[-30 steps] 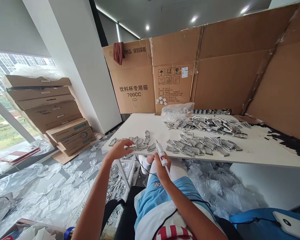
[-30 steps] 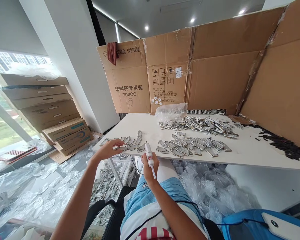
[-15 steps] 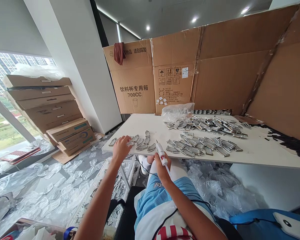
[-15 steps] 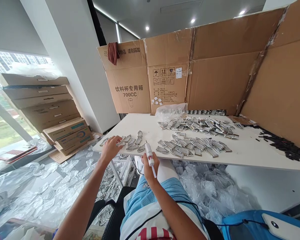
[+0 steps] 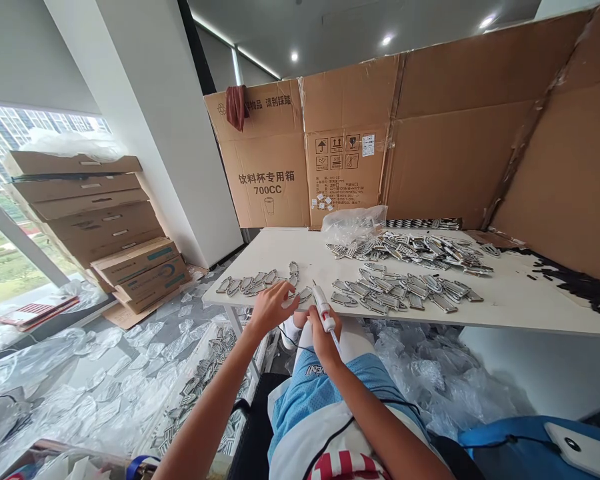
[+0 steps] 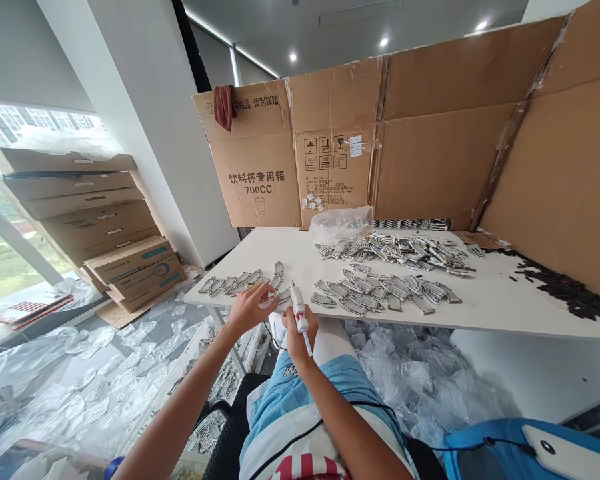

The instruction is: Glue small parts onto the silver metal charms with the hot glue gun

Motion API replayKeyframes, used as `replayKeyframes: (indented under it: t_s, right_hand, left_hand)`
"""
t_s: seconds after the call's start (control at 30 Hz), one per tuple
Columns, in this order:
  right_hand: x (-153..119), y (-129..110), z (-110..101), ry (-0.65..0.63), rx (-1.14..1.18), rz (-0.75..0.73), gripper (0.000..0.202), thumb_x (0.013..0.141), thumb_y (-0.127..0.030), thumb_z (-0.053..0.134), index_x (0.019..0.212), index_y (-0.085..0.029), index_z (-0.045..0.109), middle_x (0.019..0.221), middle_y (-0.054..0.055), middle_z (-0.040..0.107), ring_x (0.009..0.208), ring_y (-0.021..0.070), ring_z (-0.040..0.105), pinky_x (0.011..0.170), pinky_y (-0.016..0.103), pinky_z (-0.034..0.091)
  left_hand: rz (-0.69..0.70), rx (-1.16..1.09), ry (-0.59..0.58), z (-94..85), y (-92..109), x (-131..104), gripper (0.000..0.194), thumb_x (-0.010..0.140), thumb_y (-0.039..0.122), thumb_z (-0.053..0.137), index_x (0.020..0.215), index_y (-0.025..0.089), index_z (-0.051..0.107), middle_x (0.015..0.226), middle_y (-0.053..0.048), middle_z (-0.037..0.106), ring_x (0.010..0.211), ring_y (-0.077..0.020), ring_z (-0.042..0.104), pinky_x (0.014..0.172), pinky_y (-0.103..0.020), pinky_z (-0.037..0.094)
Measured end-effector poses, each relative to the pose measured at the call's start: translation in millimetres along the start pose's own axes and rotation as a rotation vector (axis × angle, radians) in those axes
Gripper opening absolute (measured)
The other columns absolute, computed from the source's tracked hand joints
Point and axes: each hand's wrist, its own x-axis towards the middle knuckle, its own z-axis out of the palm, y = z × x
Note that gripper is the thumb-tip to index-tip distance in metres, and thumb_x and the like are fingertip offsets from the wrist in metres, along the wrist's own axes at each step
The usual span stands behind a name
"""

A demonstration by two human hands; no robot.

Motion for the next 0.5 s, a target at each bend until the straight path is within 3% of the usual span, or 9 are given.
replayKeyframes:
  t_s: [0.17,0.5]
  right_hand:
    - [-0.7,-10.0,-2.1,-0.030,0.048,0.048,0.038,0.097,-0.059,0.070,0.079,-0.025,0.069,0.074,0.006,0.074,0.070,0.0267,0.067,0.069,0.038,0.055]
    - [-1.2,-7.3,-1.2,-0.004,0.035,0.031,0.038,0.096,-0.058,0.071,0.077,-0.025,0.069,0.070,0.004,0.072,0.069,0.0265,0.065,0.068,0.037,0.053]
  left_hand:
    - [-0.083,-0.052,0.143,7.3,-16.9,1.1,0.037,0.097,0.054,0.084,0.105,0.026,0.062,0.091,-0.002,0.064,0.085,-0.0234,0.063,0.083,-0.037,0.050]
    - [-0.178,-0.025,0.210,7.7,-19.5,0.2,0.019,0.104,0.039,0.073,0.099,0.027,0.059,0.090,-0.003,0.065,0.089,-0.0265,0.063,0.088,-0.041,0.048]
